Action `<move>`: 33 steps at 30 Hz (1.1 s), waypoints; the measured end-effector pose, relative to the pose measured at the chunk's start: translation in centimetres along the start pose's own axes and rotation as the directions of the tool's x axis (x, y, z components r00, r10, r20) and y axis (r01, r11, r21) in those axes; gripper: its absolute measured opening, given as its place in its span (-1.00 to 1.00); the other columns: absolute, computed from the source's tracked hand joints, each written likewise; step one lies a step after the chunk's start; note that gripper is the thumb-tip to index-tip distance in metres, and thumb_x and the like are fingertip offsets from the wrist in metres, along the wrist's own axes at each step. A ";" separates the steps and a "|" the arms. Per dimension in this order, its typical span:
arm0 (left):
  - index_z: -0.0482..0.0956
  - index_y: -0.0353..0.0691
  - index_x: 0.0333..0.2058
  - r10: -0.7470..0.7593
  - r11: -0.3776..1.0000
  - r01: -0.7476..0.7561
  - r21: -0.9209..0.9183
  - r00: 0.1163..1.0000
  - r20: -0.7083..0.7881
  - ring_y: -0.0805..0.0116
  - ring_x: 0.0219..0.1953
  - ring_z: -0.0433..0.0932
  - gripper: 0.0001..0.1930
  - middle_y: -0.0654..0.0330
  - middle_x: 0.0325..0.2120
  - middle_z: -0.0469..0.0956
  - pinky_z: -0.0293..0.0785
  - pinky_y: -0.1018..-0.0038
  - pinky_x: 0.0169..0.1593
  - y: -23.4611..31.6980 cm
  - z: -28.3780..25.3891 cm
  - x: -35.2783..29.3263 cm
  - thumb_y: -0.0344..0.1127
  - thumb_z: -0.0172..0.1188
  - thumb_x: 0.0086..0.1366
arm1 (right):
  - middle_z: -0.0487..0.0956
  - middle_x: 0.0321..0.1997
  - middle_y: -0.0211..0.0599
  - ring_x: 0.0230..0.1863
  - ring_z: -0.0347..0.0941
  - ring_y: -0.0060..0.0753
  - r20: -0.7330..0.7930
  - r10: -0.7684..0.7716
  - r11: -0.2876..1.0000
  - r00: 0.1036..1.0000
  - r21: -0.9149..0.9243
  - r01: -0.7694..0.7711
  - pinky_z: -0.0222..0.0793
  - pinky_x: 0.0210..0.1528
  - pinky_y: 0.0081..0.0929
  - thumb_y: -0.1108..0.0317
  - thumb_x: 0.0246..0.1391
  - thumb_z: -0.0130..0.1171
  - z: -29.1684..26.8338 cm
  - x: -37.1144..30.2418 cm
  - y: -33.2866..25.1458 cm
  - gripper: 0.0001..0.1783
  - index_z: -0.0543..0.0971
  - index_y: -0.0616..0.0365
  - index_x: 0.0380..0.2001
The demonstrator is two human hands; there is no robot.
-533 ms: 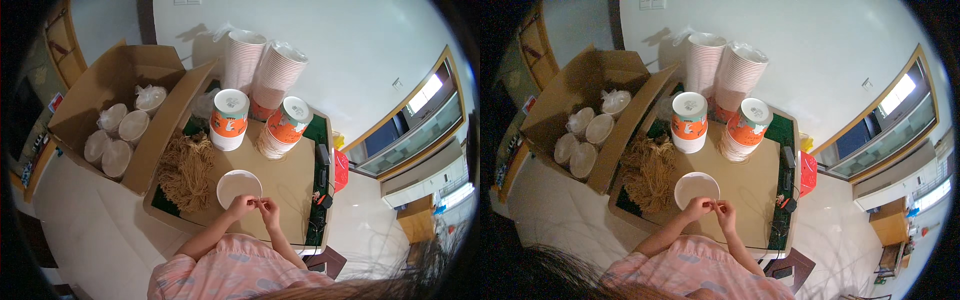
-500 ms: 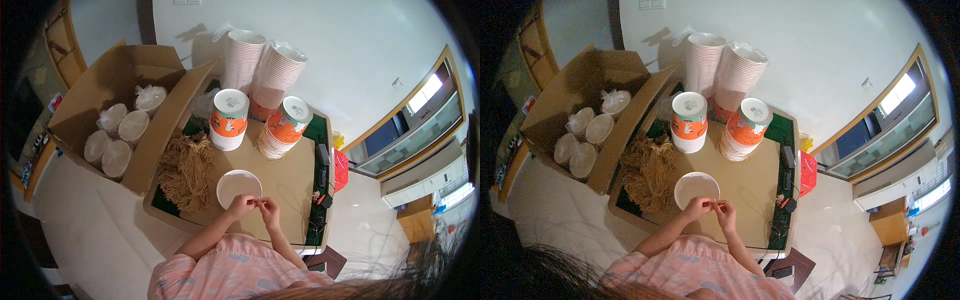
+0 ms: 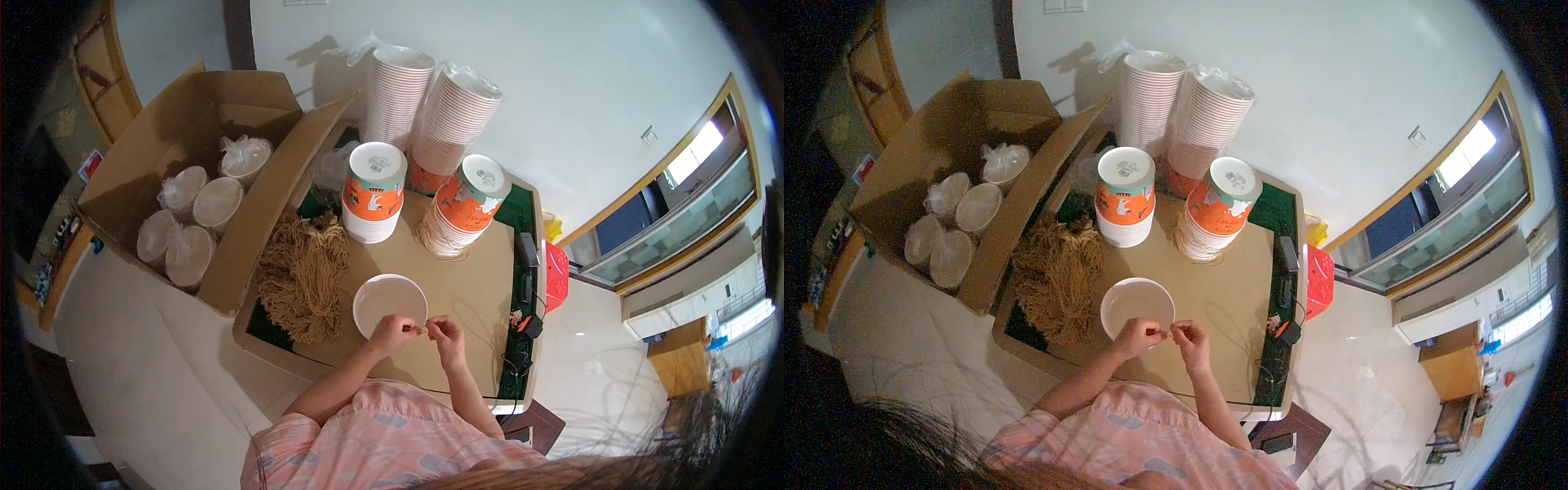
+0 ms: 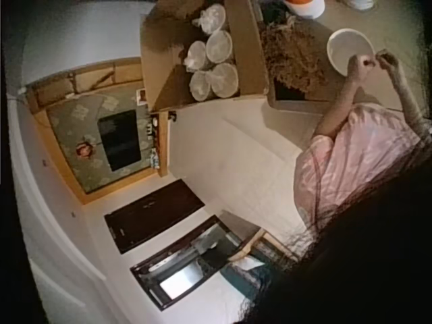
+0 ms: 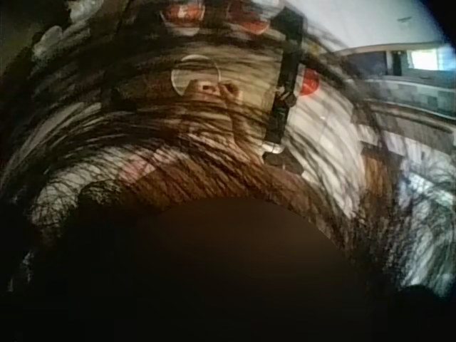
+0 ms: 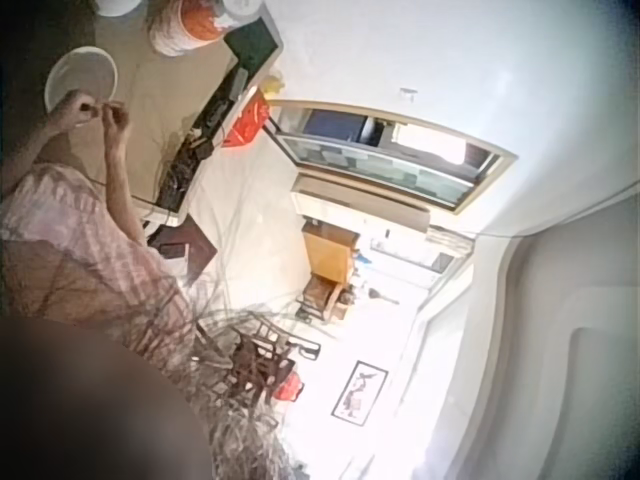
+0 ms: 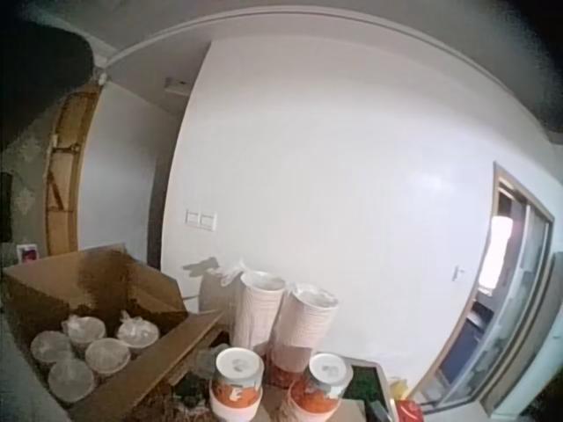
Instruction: The recorder is placing rubber bands around the rims of paper cups and organizing them as part of a manufacturing or distribution preparation process.
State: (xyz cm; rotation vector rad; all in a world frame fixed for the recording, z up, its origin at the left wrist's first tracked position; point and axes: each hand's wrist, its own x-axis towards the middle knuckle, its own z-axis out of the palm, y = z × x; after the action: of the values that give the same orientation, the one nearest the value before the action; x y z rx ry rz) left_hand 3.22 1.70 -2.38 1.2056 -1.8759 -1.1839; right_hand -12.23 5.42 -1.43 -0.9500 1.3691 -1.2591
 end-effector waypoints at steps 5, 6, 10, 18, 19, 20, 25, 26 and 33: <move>0.55 -0.27 -0.50 0.020 0.992 -0.037 -0.124 0.991 -0.129 0.21 -0.59 0.52 -0.84 0.06 -0.63 0.51 0.39 0.42 -0.49 0.1 -0.2 0.1 -0.28 0.20 0.04 | 0.51 -0.52 -0.41 -0.52 0.37 -0.62 -0.011 -0.023 1.000 1.000 -0.006 0.023 0.28 -0.44 -0.69 0.52 -0.04 0.11 -0.1 0.2 -0.2 -0.95 0.48 0.23 -0.44; 0.55 -0.27 -0.48 0.028 0.990 -0.054 -0.132 0.981 -0.191 0.22 -0.57 0.53 -0.84 0.05 -0.62 0.52 0.40 0.43 -0.47 -0.1 -0.3 0.2 -0.29 0.18 0.05 | 0.52 -0.51 -0.40 -0.52 0.37 -0.63 0.008 -0.056 0.998 0.998 -0.027 0.056 0.28 -0.45 -0.69 0.52 -0.05 0.13 0.0 0.2 -0.4 -0.95 0.50 0.23 -0.44; 0.55 -0.28 -0.48 0.011 0.996 -0.033 -0.085 0.970 -0.243 0.21 -0.56 0.53 -0.85 0.03 -0.60 0.52 0.41 0.42 -0.46 -0.2 -1.5 0.4 -0.30 0.17 0.06 | 0.52 -0.46 -0.37 -0.52 0.36 -0.61 0.098 -0.036 0.972 0.995 -0.227 0.058 0.29 -0.44 -0.64 0.46 -0.05 0.17 -0.5 1.2 0.1 -0.91 0.54 0.22 -0.42; 0.50 -0.26 -0.41 0.376 0.918 -0.311 0.246 0.881 -0.288 0.06 -0.32 0.48 -0.85 0.04 -0.40 0.50 0.39 0.29 -0.24 -1.7 -1.9 0.9 -0.46 0.14 -0.04 | 0.48 -0.49 -0.39 -0.56 0.32 -0.65 0.105 -0.194 0.878 0.975 -0.425 0.221 0.22 -0.51 -0.67 0.42 -0.09 0.21 -0.5 2.6 2.1 -0.91 0.57 0.19 -0.46; 0.50 -0.26 -0.43 0.328 0.938 -0.279 0.207 0.907 -0.264 0.06 -0.32 0.48 -0.85 0.05 -0.41 0.51 0.39 0.27 -0.24 -1.2 -1.5 0.8 -0.45 0.16 -0.06 | 0.48 -0.55 -0.45 -0.59 0.28 -0.73 0.091 -0.249 0.883 0.964 -0.387 0.265 0.16 -0.56 -0.71 0.42 -0.08 0.21 -0.2 2.7 2.0 -0.90 0.57 0.23 -0.48; 0.50 -0.25 -0.45 0.280 0.955 -0.245 0.169 0.930 -0.237 0.05 -0.33 0.47 -0.86 0.06 -0.43 0.51 0.39 0.26 -0.25 -0.9 -1.0 0.7 -0.43 0.19 -0.07 | 0.48 -0.55 -0.45 -0.59 0.28 -0.73 0.096 -0.251 0.882 0.963 -0.389 0.268 0.16 -0.56 -0.71 0.42 -0.08 0.21 0.0 2.7 1.8 -0.90 0.57 0.23 -0.48; 0.50 -0.26 -0.54 0.153 0.987 -0.162 -0.019 0.962 -0.227 0.08 -0.40 0.48 -0.87 0.07 -0.51 0.50 0.40 0.30 -0.32 -1.2 0.7 1.1 -0.36 0.23 -0.08 | 0.47 -0.55 -0.50 -0.54 0.30 -0.72 0.100 -0.134 0.942 0.986 -0.296 0.158 0.22 -0.49 -0.73 0.42 -0.05 0.17 0.5 1.8 -0.1 -0.89 0.54 0.23 -0.43; 0.50 -0.26 -0.56 0.098 0.990 -0.117 -0.076 0.970 -0.224 0.09 -0.43 0.48 -0.86 0.08 -0.54 0.50 0.40 0.31 -0.34 -1.0 0.8 1.2 -0.34 0.23 -0.08 | 0.47 -0.55 -0.50 -0.54 0.30 -0.72 0.097 -0.135 0.942 0.986 -0.297 0.158 0.22 -0.49 -0.73 0.42 -0.05 0.17 0.2 2.0 0.1 -0.89 0.54 0.23 -0.43; 0.53 -0.28 -0.53 0.155 0.984 -0.169 -0.049 0.967 -0.203 0.19 -0.44 0.53 -0.86 0.07 -0.55 0.50 0.41 0.41 -0.34 -0.8 -0.1 1.5 -0.34 0.23 -0.03 | 0.51 -0.38 -0.46 -0.41 0.42 -0.58 0.192 -0.210 0.944 0.959 -0.214 0.250 0.35 -0.32 -0.62 0.57 -0.06 0.12 -0.4 1.8 -2.3 -0.85 0.51 0.20 -0.34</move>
State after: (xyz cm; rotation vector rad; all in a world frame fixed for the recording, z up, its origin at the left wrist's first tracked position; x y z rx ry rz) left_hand 2.99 0.18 -3.05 1.0703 -1.7366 -0.9915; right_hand -13.15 3.46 0.52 -1.3853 1.3218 -1.1726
